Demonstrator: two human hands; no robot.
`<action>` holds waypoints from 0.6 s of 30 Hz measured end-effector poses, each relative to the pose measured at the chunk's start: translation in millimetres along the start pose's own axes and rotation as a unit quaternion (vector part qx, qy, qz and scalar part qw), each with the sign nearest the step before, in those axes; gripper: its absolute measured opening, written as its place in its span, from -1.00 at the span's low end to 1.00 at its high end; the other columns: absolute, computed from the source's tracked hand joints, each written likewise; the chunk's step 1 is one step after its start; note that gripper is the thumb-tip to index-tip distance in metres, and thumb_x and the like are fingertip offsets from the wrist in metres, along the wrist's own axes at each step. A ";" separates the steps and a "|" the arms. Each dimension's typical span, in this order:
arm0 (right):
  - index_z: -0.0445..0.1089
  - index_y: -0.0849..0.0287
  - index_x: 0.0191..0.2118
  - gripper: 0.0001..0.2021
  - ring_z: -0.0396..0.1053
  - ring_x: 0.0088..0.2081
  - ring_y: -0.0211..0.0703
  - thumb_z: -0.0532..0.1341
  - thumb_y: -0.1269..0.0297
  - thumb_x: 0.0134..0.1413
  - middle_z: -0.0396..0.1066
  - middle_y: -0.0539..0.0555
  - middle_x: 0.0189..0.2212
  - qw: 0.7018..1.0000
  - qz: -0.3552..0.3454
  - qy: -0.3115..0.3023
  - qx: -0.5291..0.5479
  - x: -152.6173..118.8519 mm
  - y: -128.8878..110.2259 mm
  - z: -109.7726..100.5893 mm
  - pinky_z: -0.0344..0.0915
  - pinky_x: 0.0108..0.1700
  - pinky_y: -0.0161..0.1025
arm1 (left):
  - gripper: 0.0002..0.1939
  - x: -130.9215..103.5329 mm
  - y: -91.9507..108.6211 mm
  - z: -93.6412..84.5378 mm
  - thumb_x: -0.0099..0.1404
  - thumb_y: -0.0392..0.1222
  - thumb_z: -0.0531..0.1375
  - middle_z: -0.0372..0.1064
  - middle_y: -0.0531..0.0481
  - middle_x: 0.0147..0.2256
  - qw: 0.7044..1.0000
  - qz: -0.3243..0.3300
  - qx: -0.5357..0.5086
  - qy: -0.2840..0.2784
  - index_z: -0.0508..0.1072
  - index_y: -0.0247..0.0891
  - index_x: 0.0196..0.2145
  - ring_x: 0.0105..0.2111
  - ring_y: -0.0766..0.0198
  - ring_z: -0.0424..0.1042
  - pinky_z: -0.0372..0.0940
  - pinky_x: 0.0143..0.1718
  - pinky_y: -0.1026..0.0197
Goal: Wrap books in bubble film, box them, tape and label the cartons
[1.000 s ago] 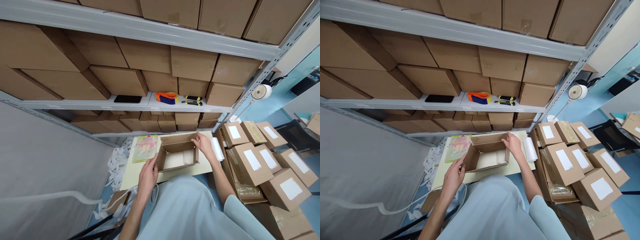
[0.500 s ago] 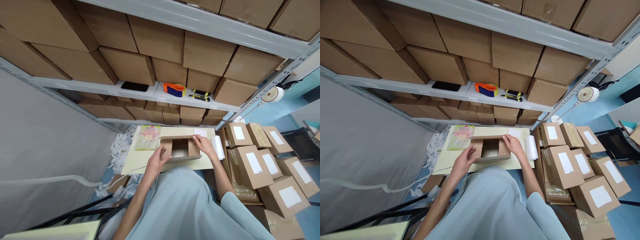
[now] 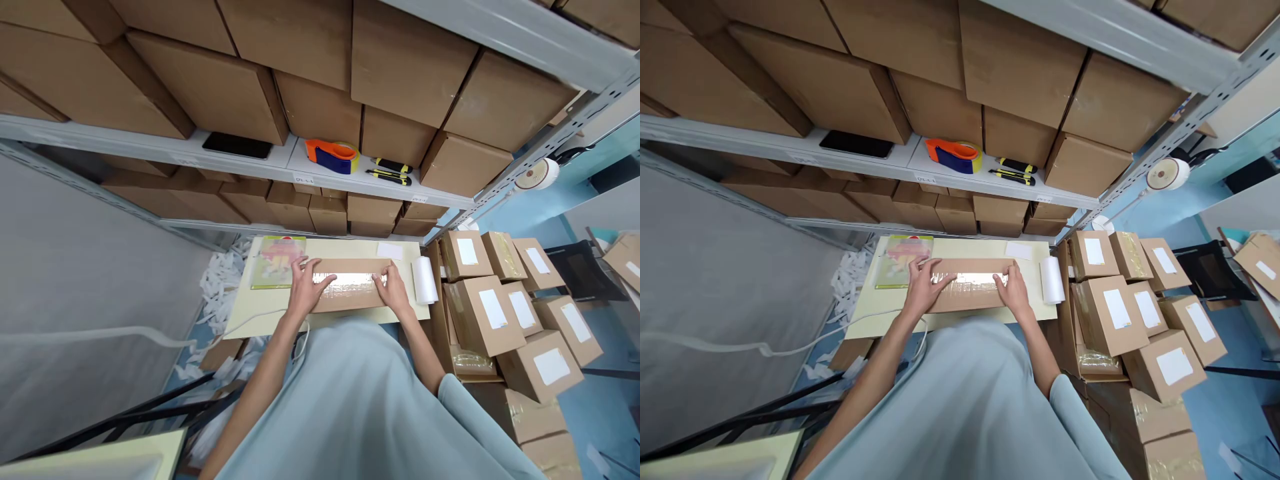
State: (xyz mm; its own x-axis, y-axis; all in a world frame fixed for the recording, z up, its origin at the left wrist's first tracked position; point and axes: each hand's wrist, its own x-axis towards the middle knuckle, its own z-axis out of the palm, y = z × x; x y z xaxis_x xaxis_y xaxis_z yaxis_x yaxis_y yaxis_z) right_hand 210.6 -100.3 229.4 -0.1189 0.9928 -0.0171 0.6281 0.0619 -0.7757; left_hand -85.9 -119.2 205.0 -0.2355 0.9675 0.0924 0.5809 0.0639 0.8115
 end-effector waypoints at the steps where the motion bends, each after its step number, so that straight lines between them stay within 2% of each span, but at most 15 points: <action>1: 0.33 0.05 0.00 -0.63 0.26 0.46 0.21 0.13 -0.17 0.48 0.40 0.33 0.25 1.000 -0.002 0.002 0.027 1.2 2.1 5.8 0.37 0.28 -0.01 | -0.17 3.3 -3.7 2.4 0.30 0.33 0.43 0.13 -0.40 0.42 1.000 -0.009 -0.014 -0.009 0.46 -0.25 0.33 0.45 -0.26 0.24 0.19 0.47 -0.22; 3: 0.27 0.03 -0.02 -0.65 0.07 0.59 0.12 0.10 -0.17 0.50 0.36 0.34 0.33 0.997 -0.004 0.011 0.077 1.5 6.3 15.2 0.29 0.36 -0.04 | -0.10 9.1 -9.8 6.1 0.32 0.33 0.40 0.16 -0.40 0.45 0.998 -0.021 -0.041 -0.032 0.38 -0.25 0.41 0.47 -0.24 0.22 0.16 0.49 -0.22; 5: 0.27 0.01 -0.05 -0.66 -0.01 0.62 0.07 0.10 -0.17 0.50 0.37 0.30 0.32 0.994 -0.006 0.015 0.107 -1.4 9.6 19.8 0.22 0.42 -0.04 | -0.15 13.1 -14.6 8.6 0.35 0.31 0.38 0.30 -0.37 0.38 0.997 -0.024 -0.055 -0.041 0.38 -0.25 0.40 0.43 -0.21 0.28 0.17 0.49 -0.22; 10: 0.33 -0.01 -0.05 -0.66 -0.02 0.63 0.14 0.14 -0.17 0.49 0.41 0.26 0.27 0.994 -0.011 0.001 0.107 -4.5 13.1 18.0 0.24 0.41 0.01 | -0.31 21.0 -21.5 13.5 0.39 0.26 0.36 0.43 -0.28 0.25 0.999 -0.022 -0.042 -0.015 0.47 -0.18 0.30 0.32 -0.15 0.40 0.27 0.42 -0.18; 15: 0.35 0.00 -0.11 -0.63 0.03 0.60 0.17 0.11 -0.20 0.48 0.47 0.25 0.19 0.995 -0.010 0.008 0.099 24.7 14.3 16.2 0.21 0.44 0.04 | -0.38 40.3 -19.0 20.0 0.41 0.20 0.35 0.46 -0.27 0.20 0.999 -0.023 -0.024 -0.011 0.47 -0.18 0.27 0.28 -0.15 0.43 0.31 0.38 -0.17; 18: 0.35 0.00 -0.11 -0.63 0.00 0.62 0.18 0.11 -0.20 0.48 0.48 0.25 0.20 0.996 -0.008 0.000 0.089 27.9 14.8 15.0 0.22 0.43 0.05 | -0.41 38.4 -16.1 21.6 0.42 0.18 0.35 0.46 -0.26 0.18 1.000 -0.021 -0.020 -0.001 0.47 -0.17 0.25 0.26 -0.15 0.44 0.31 0.37 -0.16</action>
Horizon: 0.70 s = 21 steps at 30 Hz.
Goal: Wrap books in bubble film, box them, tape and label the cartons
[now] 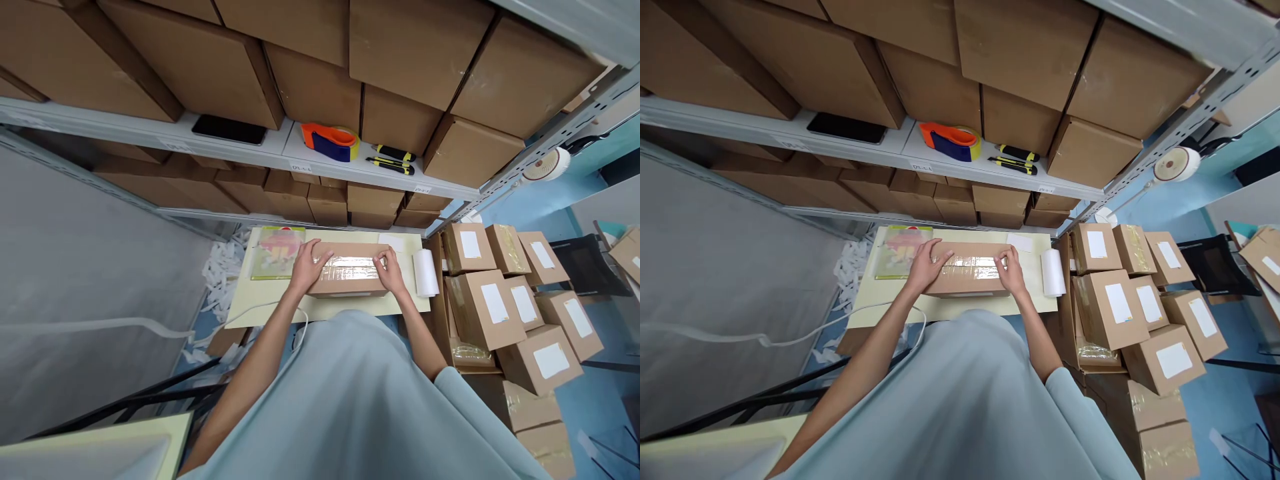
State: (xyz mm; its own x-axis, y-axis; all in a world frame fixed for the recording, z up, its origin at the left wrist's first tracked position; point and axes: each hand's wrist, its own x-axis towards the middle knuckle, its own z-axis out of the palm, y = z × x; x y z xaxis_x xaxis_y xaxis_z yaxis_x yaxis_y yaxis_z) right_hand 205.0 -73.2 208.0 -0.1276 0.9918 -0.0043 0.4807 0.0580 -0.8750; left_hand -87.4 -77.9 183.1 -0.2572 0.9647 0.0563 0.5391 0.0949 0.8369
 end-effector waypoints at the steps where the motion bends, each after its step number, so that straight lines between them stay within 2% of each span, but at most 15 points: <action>1: 0.35 0.00 -0.10 -0.63 0.00 0.62 0.17 0.11 -0.20 0.48 0.48 0.25 0.21 1.000 0.001 -0.001 -0.003 -4.6 0.3 -0.5 0.23 0.42 0.05 | -0.42 -5.3 0.4 0.0 0.42 0.18 0.34 0.46 -0.26 0.19 1.000 0.002 0.000 0.003 0.47 -0.16 0.25 0.27 -0.14 0.44 0.31 0.38 -0.16; 6: 0.34 0.01 -0.09 -0.66 -0.06 0.65 0.14 0.10 -0.15 0.51 0.41 0.30 0.33 1.000 0.006 0.005 0.012 -34.0 3.1 -0.6 0.25 0.40 0.01 | -0.41 -36.9 -1.0 -1.4 0.45 0.18 0.32 0.43 -0.24 0.24 1.000 0.018 -0.010 0.019 0.44 -0.15 0.29 0.30 -0.11 0.42 0.31 0.39 -0.11; 8: 0.34 0.00 -0.12 -0.67 -0.02 0.64 0.14 0.11 -0.15 0.50 0.43 0.29 0.30 1.000 0.003 0.011 0.023 -30.3 3.6 0.2 0.24 0.41 0.02 | -0.41 -34.7 -0.9 -0.7 0.45 0.18 0.32 0.43 -0.25 0.25 1.000 0.012 -0.009 0.021 0.45 -0.15 0.29 0.30 -0.11 0.42 0.31 0.39 -0.11; 12: 0.33 -0.01 -0.15 -0.67 0.12 0.57 0.15 0.13 -0.16 0.48 0.52 0.23 0.12 0.999 -0.008 0.017 0.036 -1.3 3.5 2.0 0.22 0.43 0.04 | -0.40 -4.6 1.8 1.1 0.43 0.18 0.33 0.45 -0.27 0.24 1.000 -0.009 0.003 0.008 0.47 -0.17 0.28 0.28 -0.15 0.45 0.32 0.38 -0.16; 15: 0.33 0.00 -0.15 -0.66 0.10 0.57 0.18 0.13 -0.18 0.46 0.53 0.22 0.08 0.999 -0.010 0.017 0.036 9.3 4.6 3.7 0.22 0.44 0.06 | -0.40 8.8 3.9 0.4 0.42 0.18 0.32 0.46 -0.28 0.23 1.000 -0.007 0.009 -0.001 0.47 -0.17 0.27 0.27 -0.17 0.46 0.33 0.36 -0.17; 18: 0.33 0.00 -0.14 -0.66 0.05 0.60 0.18 0.13 -0.18 0.47 0.50 0.24 0.13 0.999 -0.010 0.020 0.032 -1.9 9.1 5.4 0.22 0.43 0.08 | -0.41 -2.7 3.5 -0.4 0.43 0.20 0.31 0.46 -0.27 0.24 1.000 0.004 0.007 0.008 0.47 -0.16 0.28 0.28 -0.16 0.46 0.33 0.36 -0.16; 21: 0.33 0.00 -0.12 -0.68 0.08 0.59 0.16 0.14 -0.14 0.50 0.49 0.23 0.17 0.999 -0.018 0.020 0.030 -17.6 14.9 6.5 0.23 0.42 0.06 | -0.39 -21.6 1.2 0.0 0.45 0.22 0.30 0.44 -0.24 0.27 1.000 0.009 0.004 0.021 0.46 -0.12 0.30 0.31 -0.14 0.43 0.33 0.37 -0.13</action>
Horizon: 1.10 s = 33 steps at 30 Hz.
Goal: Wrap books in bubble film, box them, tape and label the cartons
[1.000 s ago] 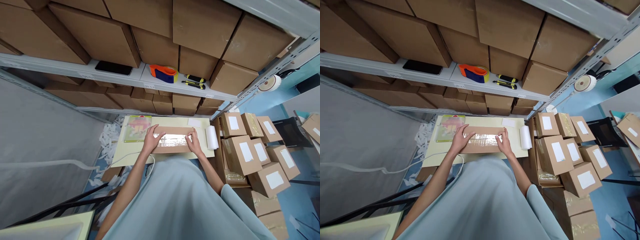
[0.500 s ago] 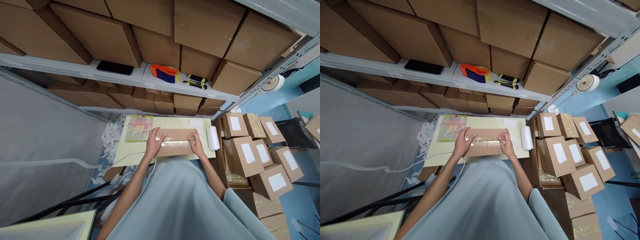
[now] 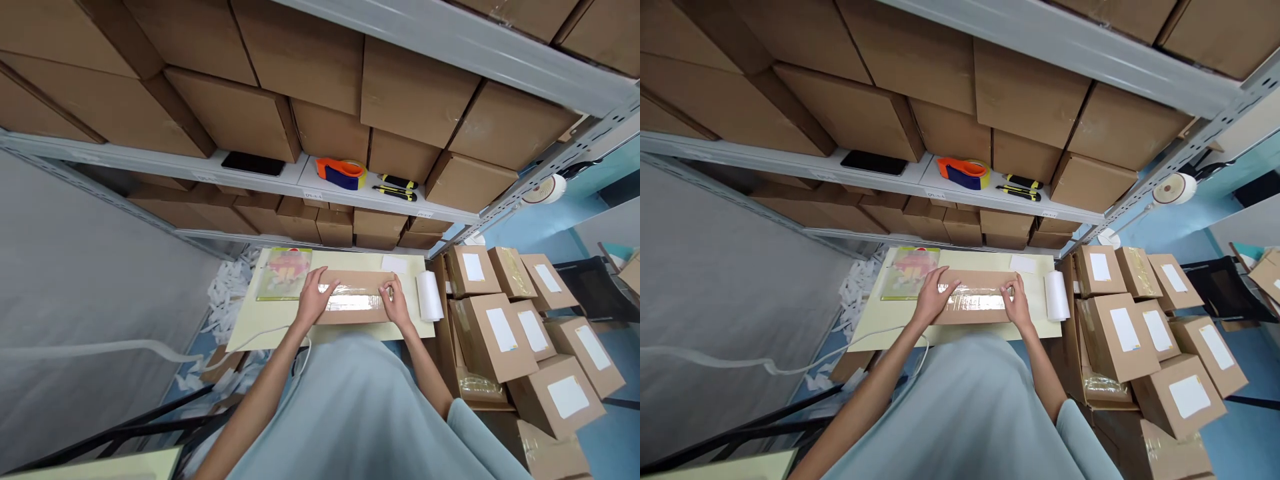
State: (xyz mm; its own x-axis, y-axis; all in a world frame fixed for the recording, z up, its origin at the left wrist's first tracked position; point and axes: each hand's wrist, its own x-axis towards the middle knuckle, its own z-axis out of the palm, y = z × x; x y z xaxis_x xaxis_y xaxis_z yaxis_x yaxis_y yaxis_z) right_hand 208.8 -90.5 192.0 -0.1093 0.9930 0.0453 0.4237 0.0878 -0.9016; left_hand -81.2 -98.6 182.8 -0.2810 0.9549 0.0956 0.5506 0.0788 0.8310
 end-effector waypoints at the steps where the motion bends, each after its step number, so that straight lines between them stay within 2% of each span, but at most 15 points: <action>1: 0.33 -0.01 -0.12 -0.69 0.10 0.57 0.16 0.14 -0.14 0.50 0.49 0.23 0.17 1.000 -0.002 0.001 -0.001 -1.8 1.3 0.1 0.23 0.41 0.06 | -0.38 -2.8 -0.6 0.2 0.45 0.23 0.30 0.44 -0.23 0.27 1.000 0.000 -0.001 0.002 0.46 -0.12 0.31 0.32 -0.14 0.43 0.33 0.37 -0.12; 3: 0.34 -0.01 -0.14 -0.69 0.15 0.55 0.16 0.16 -0.13 0.49 0.51 0.22 0.14 1.000 -0.002 0.006 -0.002 3.3 2.4 0.5 0.25 0.39 0.05 | -0.38 0.8 -1.0 0.9 0.45 0.25 0.29 0.43 -0.24 0.28 1.000 -0.005 0.001 0.002 0.46 -0.12 0.31 0.32 -0.15 0.43 0.33 0.37 -0.13; 5: 0.34 -0.01 -0.16 -0.69 0.19 0.51 0.18 0.17 -0.13 0.46 0.52 0.21 0.08 1.000 -0.001 0.012 -0.002 18.5 1.9 1.4 0.26 0.38 0.05 | -0.37 15.6 -0.4 2.0 0.44 0.26 0.29 0.44 -0.26 0.27 1.000 -0.012 0.006 -0.006 0.48 -0.13 0.30 0.30 -0.18 0.44 0.34 0.36 -0.15; 8: 0.33 0.00 -0.19 -0.69 0.35 0.35 0.16 0.20 -0.13 0.40 0.50 0.20 0.03 1.000 -0.003 0.014 0.001 46.8 -0.6 2.2 0.27 0.36 0.04 | -0.36 43.3 1.7 3.9 0.42 0.24 0.31 0.46 -0.29 0.25 0.999 -0.022 0.012 -0.024 0.48 -0.17 0.30 0.27 -0.21 0.46 0.35 0.35 -0.19; 10: 0.32 0.01 -0.21 -0.69 0.40 0.25 0.13 0.20 -0.13 0.38 0.49 0.19 0.01 1.000 -0.007 0.009 0.003 57.2 -1.9 1.6 0.28 0.34 0.03 | -0.36 52.6 3.4 4.6 0.42 0.21 0.31 0.46 -0.31 0.25 0.999 -0.029 0.016 -0.030 0.47 -0.18 0.31 0.27 -0.22 0.46 0.34 0.35 -0.21; 13: 0.32 0.00 -0.20 -0.68 0.32 0.36 0.17 0.18 -0.14 0.39 0.51 0.20 0.01 1.000 -0.012 -0.001 -0.002 47.5 -1.5 -0.6 0.26 0.37 0.04 | -0.36 41.4 4.5 3.9 0.44 0.20 0.29 0.43 -0.30 0.27 0.999 -0.026 0.013 -0.026 0.45 -0.17 0.34 0.28 -0.20 0.45 0.34 0.36 -0.20; 16: 0.35 0.00 -0.15 -0.66 0.18 0.51 0.18 0.14 -0.16 0.45 0.49 0.24 0.14 1.000 -0.002 -0.003 -0.011 15.7 1.1 -2.4 0.24 0.38 0.04 | -0.37 9.7 3.2 1.6 0.47 0.21 0.26 0.41 -0.27 0.30 1.000 -0.010 0.002 -0.014 0.43 -0.13 0.36 0.31 -0.16 0.43 0.32 0.37 -0.16; 19: 0.36 0.00 -0.12 -0.65 0.14 0.55 0.16 0.13 -0.18 0.49 0.46 0.26 0.24 1.000 0.011 -0.004 -0.017 -7.3 2.1 -2.6 0.25 0.38 0.02 | -0.37 -13.6 2.1 -0.1 0.49 0.20 0.26 0.39 -0.26 0.31 1.000 0.003 -0.007 0.002 0.42 -0.13 0.37 0.35 -0.13 0.40 0.31 0.40 -0.13; 21: 0.36 0.00 -0.12 -0.64 0.16 0.54 0.15 0.12 -0.18 0.48 0.48 0.25 0.21 1.000 0.011 -0.003 -0.021 -5.6 0.7 -1.7 0.25 0.39 0.03 | -0.38 -13.3 2.6 -0.4 0.48 0.20 0.27 0.39 -0.26 0.31 1.000 0.003 -0.009 0.008 0.43 -0.12 0.36 0.35 -0.12 0.40 0.31 0.40 -0.12; 27: 0.33 0.01 -0.16 -0.62 0.26 0.45 0.12 0.11 -0.21 0.43 0.51 0.23 0.05 1.000 -0.001 -0.006 -0.024 34.7 -6.6 1.4 0.25 0.40 0.02 | -0.35 25.0 6.6 -0.7 0.46 0.23 0.26 0.42 -0.32 0.28 1.000 -0.025 0.008 -0.015 0.45 -0.17 0.34 0.28 -0.22 0.46 0.35 0.34 -0.20; 30: 0.32 0.01 -0.15 -0.63 0.30 0.42 0.13 0.12 -0.19 0.43 0.51 0.23 0.06 1.000 -0.009 -0.004 -0.018 29.0 -6.9 1.2 0.23 0.43 0.05 | -0.34 23.0 6.0 -0.4 0.47 0.23 0.24 0.41 -0.32 0.29 1.000 -0.016 0.009 -0.018 0.44 -0.17 0.36 0.29 -0.21 0.45 0.35 0.35 -0.20; 33: 0.33 0.01 -0.13 -0.66 0.21 0.50 0.15 0.12 -0.16 0.46 0.50 0.26 0.17 1.000 -0.006 0.012 -0.016 12.3 -5.8 1.3 0.21 0.45 0.08 | -0.34 11.7 3.2 1.2 0.49 0.25 0.22 0.39 -0.30 0.32 1.000 0.001 0.005 -0.008 0.42 -0.15 0.38 0.32 -0.17 0.43 0.33 0.37 -0.17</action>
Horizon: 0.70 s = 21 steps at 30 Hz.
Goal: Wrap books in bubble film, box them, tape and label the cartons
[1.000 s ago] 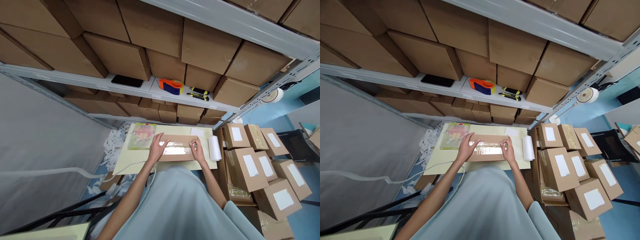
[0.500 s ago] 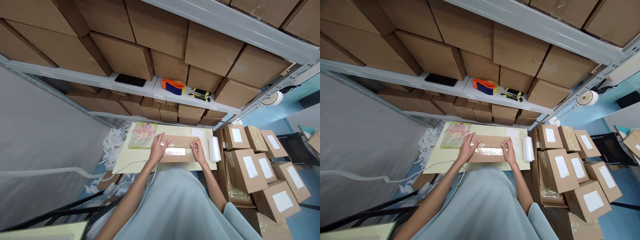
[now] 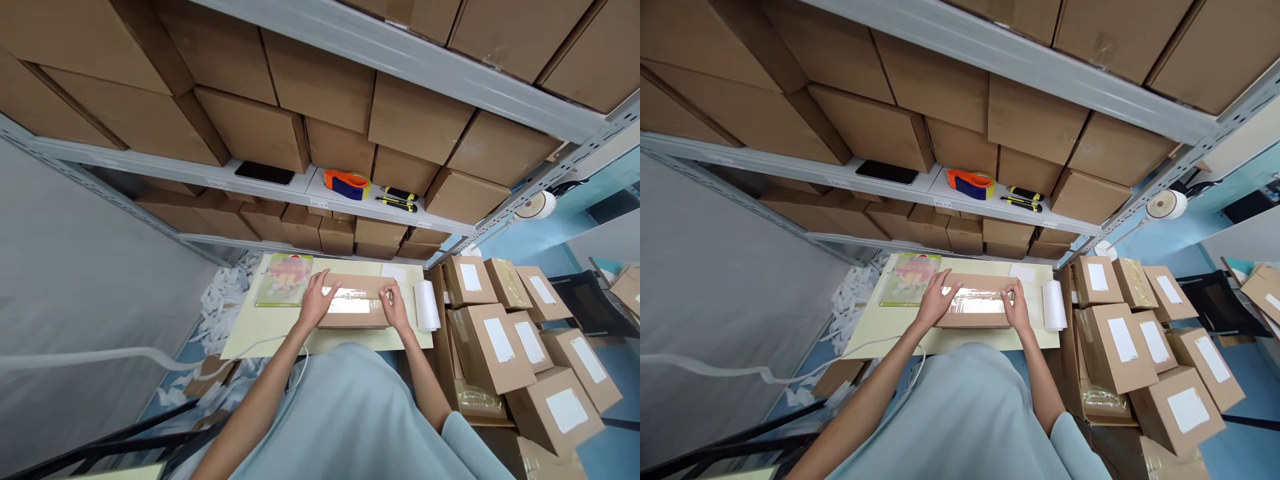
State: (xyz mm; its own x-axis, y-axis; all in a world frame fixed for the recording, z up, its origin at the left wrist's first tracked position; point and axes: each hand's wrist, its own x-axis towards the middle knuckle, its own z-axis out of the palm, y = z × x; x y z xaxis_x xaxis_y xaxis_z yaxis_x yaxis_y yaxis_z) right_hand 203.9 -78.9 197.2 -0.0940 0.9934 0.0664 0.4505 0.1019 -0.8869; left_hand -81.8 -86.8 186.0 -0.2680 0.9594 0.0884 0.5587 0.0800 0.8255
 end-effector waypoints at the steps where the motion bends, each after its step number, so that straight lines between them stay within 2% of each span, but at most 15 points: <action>1: 0.34 0.01 -0.12 -0.66 0.18 0.53 0.15 0.12 -0.15 0.47 0.50 0.27 0.20 1.000 0.002 0.006 -0.002 -4.1 -0.3 0.1 0.23 0.44 0.08 | -0.34 -2.4 -0.9 0.4 0.49 0.25 0.22 0.39 -0.30 0.33 1.000 0.003 0.001 0.001 0.42 -0.15 0.39 0.32 -0.16 0.44 0.34 0.37 -0.16; 4: 0.37 0.00 -0.12 -0.67 0.14 0.57 0.21 0.13 -0.15 0.48 0.51 0.29 0.22 0.999 -0.001 0.020 -0.028 -9.2 -4.2 1.9 0.30 0.41 0.14 | -0.33 -3.6 -1.6 -1.1 0.50 0.21 0.21 0.41 -0.32 0.32 1.000 0.012 0.014 0.000 0.42 -0.17 0.41 0.30 -0.19 0.47 0.38 0.34 -0.20; 6: 0.40 0.00 -0.16 -0.67 0.12 0.58 0.31 0.18 -0.16 0.45 0.47 0.32 0.31 0.996 -0.023 0.040 -0.074 -9.4 -9.0 4.4 0.28 0.42 0.27 | -0.37 -3.0 0.4 -3.7 0.49 0.17 0.22 0.40 -0.35 0.35 0.998 0.040 0.047 0.021 0.47 -0.16 0.38 0.37 -0.27 0.40 0.33 0.38 -0.30; 9: 0.45 0.00 -0.24 -0.69 0.03 0.60 0.45 0.28 -0.11 0.40 0.30 0.29 0.48 0.984 -0.075 0.076 -0.144 -5.7 -19.7 8.8 0.12 0.50 0.48 | -0.57 -1.9 9.6 -5.4 0.51 0.06 0.24 0.35 -0.28 0.43 0.983 0.140 0.107 0.057 0.63 -0.06 0.22 0.51 -0.34 0.19 0.08 0.52 -0.45; 12: 0.53 -0.01 -0.20 -0.73 0.03 0.60 0.44 0.25 -0.04 0.45 0.32 0.27 0.48 0.975 -0.139 0.075 -0.158 17.3 -43.7 10.5 -0.01 0.56 0.53 | -0.66 13.5 32.2 -5.8 0.56 -0.04 0.17 0.41 -0.24 0.39 0.967 0.209 0.122 0.076 0.70 -0.04 0.10 0.50 -0.29 0.23 0.03 0.55 -0.45; 15: 0.55 0.03 0.08 -0.69 0.15 0.54 0.38 0.16 -0.01 0.52 0.38 0.32 0.42 0.962 -0.222 0.070 -0.143 75.4 -92.5 9.7 -0.03 0.57 0.53 | -0.62 58.2 73.5 -16.4 0.59 -0.05 0.12 0.45 -0.25 0.36 0.960 0.224 0.113 0.126 0.68 -0.07 0.14 0.47 -0.25 0.29 0.06 0.54 -0.45; 18: 0.42 0.15 0.32 -0.57 0.22 0.48 0.36 0.10 0.08 0.54 0.36 0.40 0.40 0.940 -0.298 0.072 -0.148 156.8 -158.2 13.7 0.09 0.54 0.44 | -0.59 120.3 125.2 -41.7 0.60 -0.10 0.06 0.46 -0.25 0.33 0.951 0.236 0.096 0.174 0.65 -0.11 0.19 0.47 -0.21 0.28 0.08 0.54 -0.39; 21: 0.33 0.31 0.38 -0.52 0.30 0.41 0.36 0.08 0.25 0.47 0.37 0.50 0.36 0.921 -0.314 0.049 -0.223 231.5 -214.7 27.0 0.18 0.49 0.35 | -0.57 171.7 168.1 -70.0 0.58 -0.16 0.05 0.43 -0.32 0.34 0.944 0.240 0.094 0.204 0.63 -0.20 0.19 0.47 -0.24 0.27 0.08 0.53 -0.39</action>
State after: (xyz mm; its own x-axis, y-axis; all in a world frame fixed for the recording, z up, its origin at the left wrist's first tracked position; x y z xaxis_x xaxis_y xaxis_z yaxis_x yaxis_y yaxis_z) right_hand 61.4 127.7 390.7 -0.3903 0.7286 0.5628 0.6570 0.6487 -0.3841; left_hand -88.8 72.4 378.9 -0.2070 0.7161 0.6666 0.8115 -0.2550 0.5258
